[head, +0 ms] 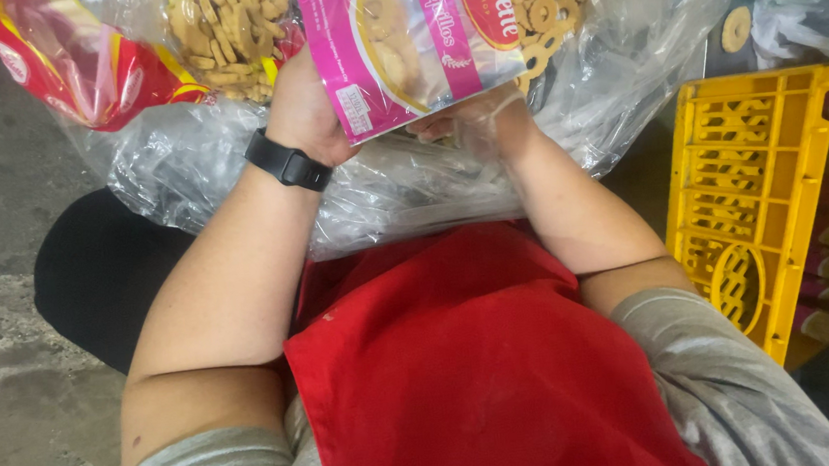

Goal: The person scoops ring-shaped snacks from a large plastic bag into small pink retail packets. After filling each packet, they place it into a yellow crate. The process is repeated continuously throughout the clip.

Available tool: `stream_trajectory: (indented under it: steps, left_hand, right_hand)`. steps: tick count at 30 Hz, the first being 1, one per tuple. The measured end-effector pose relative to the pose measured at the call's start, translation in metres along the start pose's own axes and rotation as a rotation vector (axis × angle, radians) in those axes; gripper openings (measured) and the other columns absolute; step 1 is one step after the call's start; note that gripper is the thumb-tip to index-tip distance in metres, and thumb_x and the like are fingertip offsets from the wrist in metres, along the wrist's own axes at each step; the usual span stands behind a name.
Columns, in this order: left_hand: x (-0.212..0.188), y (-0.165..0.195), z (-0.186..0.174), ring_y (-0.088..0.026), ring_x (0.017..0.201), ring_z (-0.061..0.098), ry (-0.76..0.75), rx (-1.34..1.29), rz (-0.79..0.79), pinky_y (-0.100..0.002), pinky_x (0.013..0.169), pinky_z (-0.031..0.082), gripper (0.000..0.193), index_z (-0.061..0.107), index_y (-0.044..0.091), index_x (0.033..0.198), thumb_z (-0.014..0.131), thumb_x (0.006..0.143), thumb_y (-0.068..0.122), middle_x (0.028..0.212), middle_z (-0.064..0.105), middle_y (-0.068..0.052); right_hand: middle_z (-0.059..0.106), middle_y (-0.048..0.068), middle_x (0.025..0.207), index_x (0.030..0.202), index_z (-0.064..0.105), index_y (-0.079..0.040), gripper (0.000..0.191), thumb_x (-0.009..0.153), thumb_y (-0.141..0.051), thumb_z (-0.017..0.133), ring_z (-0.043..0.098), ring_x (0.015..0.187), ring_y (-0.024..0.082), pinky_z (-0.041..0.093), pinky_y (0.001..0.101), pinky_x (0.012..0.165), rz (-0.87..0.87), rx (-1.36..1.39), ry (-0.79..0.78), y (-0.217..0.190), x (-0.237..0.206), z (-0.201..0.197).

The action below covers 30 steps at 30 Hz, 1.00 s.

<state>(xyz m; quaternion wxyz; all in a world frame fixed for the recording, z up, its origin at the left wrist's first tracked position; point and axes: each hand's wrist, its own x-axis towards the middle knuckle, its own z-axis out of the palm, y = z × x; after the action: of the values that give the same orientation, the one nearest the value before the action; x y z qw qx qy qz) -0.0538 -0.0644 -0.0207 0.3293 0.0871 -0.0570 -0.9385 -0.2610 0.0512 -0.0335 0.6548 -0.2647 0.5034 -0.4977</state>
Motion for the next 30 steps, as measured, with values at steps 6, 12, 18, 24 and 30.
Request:
stream_trajectory:
  steps: [6,12,18,24,30]
  left_hand:
    - [0.001,-0.003,0.0,-0.028,0.119,0.069,0.02,0.041,-0.054,-0.044,0.103,0.059,0.042,0.056,-0.002,0.138,0.058,0.105,0.024,0.131,0.068,-0.015]
    - [0.0,-0.004,0.002,-0.026,0.111,0.072,0.116,0.092,-0.074,-0.043,0.098,0.06,0.039,0.058,-0.001,0.135,0.057,0.105,0.024,0.124,0.07,-0.014]
    - [0.0,-0.007,0.005,-0.026,0.111,0.071,0.088,0.096,-0.092,-0.043,0.097,0.061,0.038,0.058,-0.001,0.135,0.056,0.106,0.024,0.124,0.07,-0.014]
    - [-0.003,-0.003,0.006,-0.025,0.113,0.071,0.032,0.128,-0.107,-0.043,0.1,0.06,0.037,0.058,0.001,0.136,0.056,0.106,0.021,0.127,0.068,-0.013]
    - [-0.001,0.013,0.003,-0.027,0.119,0.07,0.002,-0.042,-0.007,-0.043,0.107,0.058,0.039,0.056,-0.002,0.14,0.052,0.109,0.022,0.132,0.068,-0.015]
  right_hand:
    - [0.071,0.012,0.112,0.125,0.062,-0.002,0.029,0.103,-0.021,0.061,0.074,0.095,0.021,0.063,0.0367,0.068,-0.13,-0.357,0.101,0.008,0.006,-0.009]
    - [0.07,0.006,0.108,0.112,0.067,-0.006,0.01,0.103,-0.009,0.064,0.068,0.102,0.019,0.056,0.0339,0.09,-0.423,-0.913,0.147,0.012,0.007,-0.013]
    - [0.068,0.006,0.099,0.106,0.066,-0.008,0.007,0.103,-0.005,0.061,0.068,0.093,0.018,0.057,0.0329,0.083,-0.372,-1.015,0.143,0.016,0.01,-0.012]
    - [0.069,0.007,0.113,0.117,0.067,-0.008,0.014,0.11,-0.005,0.055,0.068,0.106,0.021,0.058,0.0355,0.095,-0.467,-1.125,0.035,0.013,0.014,-0.001]
    - [0.072,0.015,0.109,0.119,0.069,-0.008,0.02,0.101,-0.01,0.063,0.067,0.089,0.026,0.054,0.0423,0.08,0.106,-2.119,0.049,-0.006,0.019,-0.002]
